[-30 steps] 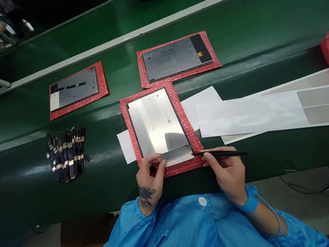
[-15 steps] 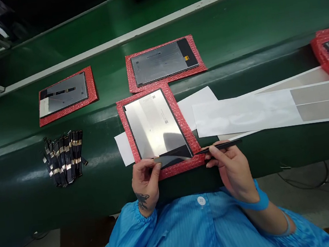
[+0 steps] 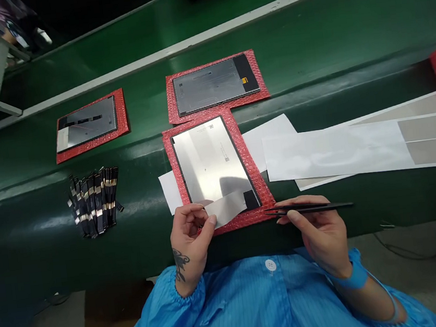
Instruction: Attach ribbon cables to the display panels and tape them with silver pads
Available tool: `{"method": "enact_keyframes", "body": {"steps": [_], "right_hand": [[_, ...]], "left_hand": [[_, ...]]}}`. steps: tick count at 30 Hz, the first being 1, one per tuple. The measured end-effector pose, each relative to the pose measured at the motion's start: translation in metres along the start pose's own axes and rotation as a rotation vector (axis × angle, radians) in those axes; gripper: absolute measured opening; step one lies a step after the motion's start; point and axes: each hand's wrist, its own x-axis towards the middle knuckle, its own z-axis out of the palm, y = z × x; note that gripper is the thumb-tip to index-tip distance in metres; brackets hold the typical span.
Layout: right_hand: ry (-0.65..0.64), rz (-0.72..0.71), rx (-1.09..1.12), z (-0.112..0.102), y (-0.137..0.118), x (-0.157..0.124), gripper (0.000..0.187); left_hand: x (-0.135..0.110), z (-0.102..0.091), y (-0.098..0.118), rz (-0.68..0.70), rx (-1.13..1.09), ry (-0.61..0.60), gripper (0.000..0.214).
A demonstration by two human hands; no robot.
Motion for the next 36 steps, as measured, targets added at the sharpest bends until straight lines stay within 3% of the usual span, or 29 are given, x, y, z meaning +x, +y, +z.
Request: {"method": "enact_keyframes", "body": {"steps": [6, 18, 29, 36], "right_hand": [[0.0, 0.17, 0.036, 0.001, 0.002, 0.008, 0.027], [-0.063, 0.311, 0.063, 0.006, -0.002, 0.019, 0.039], [-0.065, 0.339, 0.032, 0.005, -0.001, 0.024, 0.042], [-0.045, 0.255, -0.114, 0.002, 0.003, 0.032, 0.045]], "left_hand": [[-0.001, -0.003, 0.005, 0.047, -0.002, -0.024, 0.018], [-0.007, -0.006, 0.005, 0.058, -0.014, -0.075, 0.017], [-0.003, -0.004, 0.005, 0.02, 0.008, -0.07, 0.018], [0.008, 0.003, -0.011, -0.028, 0.124, -0.103, 0.021]]}}
